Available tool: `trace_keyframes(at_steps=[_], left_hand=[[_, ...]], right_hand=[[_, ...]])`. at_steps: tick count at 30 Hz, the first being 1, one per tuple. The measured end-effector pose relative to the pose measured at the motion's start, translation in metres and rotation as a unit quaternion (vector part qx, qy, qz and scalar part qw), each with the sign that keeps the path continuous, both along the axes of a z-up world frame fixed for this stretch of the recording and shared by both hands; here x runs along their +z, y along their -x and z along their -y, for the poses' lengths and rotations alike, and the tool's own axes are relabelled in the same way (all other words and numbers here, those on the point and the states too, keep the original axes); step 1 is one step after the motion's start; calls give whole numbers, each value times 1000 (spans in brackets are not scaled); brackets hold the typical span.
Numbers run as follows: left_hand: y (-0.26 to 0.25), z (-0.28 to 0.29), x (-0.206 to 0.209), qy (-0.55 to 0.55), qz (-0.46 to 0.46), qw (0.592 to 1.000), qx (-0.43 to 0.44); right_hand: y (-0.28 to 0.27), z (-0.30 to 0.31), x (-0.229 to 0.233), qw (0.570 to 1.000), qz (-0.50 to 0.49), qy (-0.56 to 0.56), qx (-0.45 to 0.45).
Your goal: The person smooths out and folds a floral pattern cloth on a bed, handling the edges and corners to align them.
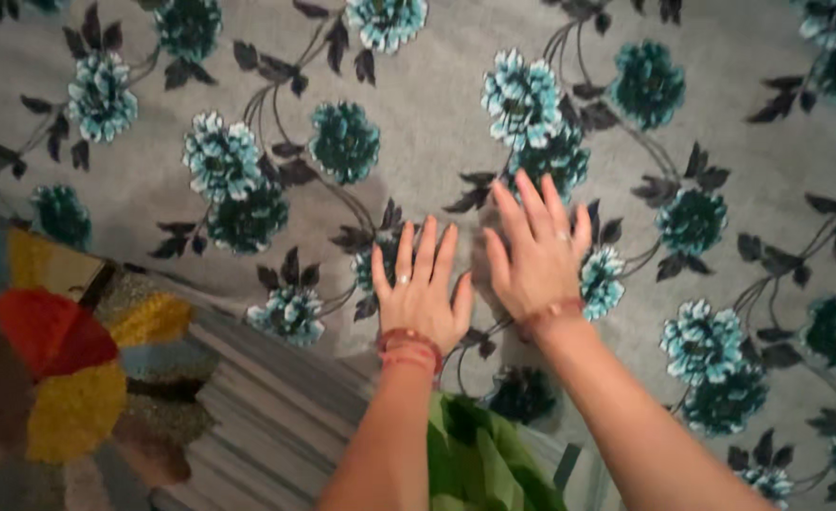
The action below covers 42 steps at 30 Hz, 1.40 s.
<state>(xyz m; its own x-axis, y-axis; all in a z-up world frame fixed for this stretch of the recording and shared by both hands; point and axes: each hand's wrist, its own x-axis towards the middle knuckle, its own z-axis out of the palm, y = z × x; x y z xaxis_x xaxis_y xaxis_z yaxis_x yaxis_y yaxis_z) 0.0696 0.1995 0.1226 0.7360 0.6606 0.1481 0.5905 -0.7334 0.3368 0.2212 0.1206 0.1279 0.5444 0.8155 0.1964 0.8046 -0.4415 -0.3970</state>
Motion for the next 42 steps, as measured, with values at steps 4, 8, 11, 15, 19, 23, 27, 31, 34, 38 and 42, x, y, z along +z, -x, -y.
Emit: trace_keyframes(at_steps=[4,8,11,15,19,23,27,31,34,38,42], left_hand=[[-1,0,0,-9,-16,1000,-1],[-2,-1,-2,2,-11,1000,4],[-2,0,-1,21,-6,1000,8],[-1,0,-2,33,13,999,13],[0,-1,-2,31,24,999,13],[1,-1,-2,27,26,999,12],[1,0,-8,31,28,999,12],[3,1,-15,49,56,997,8],[14,-5,-15,105,87,990,-18],[51,-55,-8,89,71,992,-52],[95,-146,-5,-42,-8,999,-26]], right_hand=[[-14,-46,-7,997,61,53,-5],[-10,-49,-14,994,83,73,-15],[-12,-48,-15,994,78,70,-11],[-12,-48,-14,995,71,71,-7],[-12,-47,-13,995,75,60,-1],[-11,-47,-14,995,79,60,-5],[-10,-46,-17,994,79,69,-11],[1,-38,-23,994,61,79,-36],[22,-33,-28,993,29,84,-76],[66,-43,-20,983,-15,91,-159],[121,-82,-9,970,-34,129,-204]])
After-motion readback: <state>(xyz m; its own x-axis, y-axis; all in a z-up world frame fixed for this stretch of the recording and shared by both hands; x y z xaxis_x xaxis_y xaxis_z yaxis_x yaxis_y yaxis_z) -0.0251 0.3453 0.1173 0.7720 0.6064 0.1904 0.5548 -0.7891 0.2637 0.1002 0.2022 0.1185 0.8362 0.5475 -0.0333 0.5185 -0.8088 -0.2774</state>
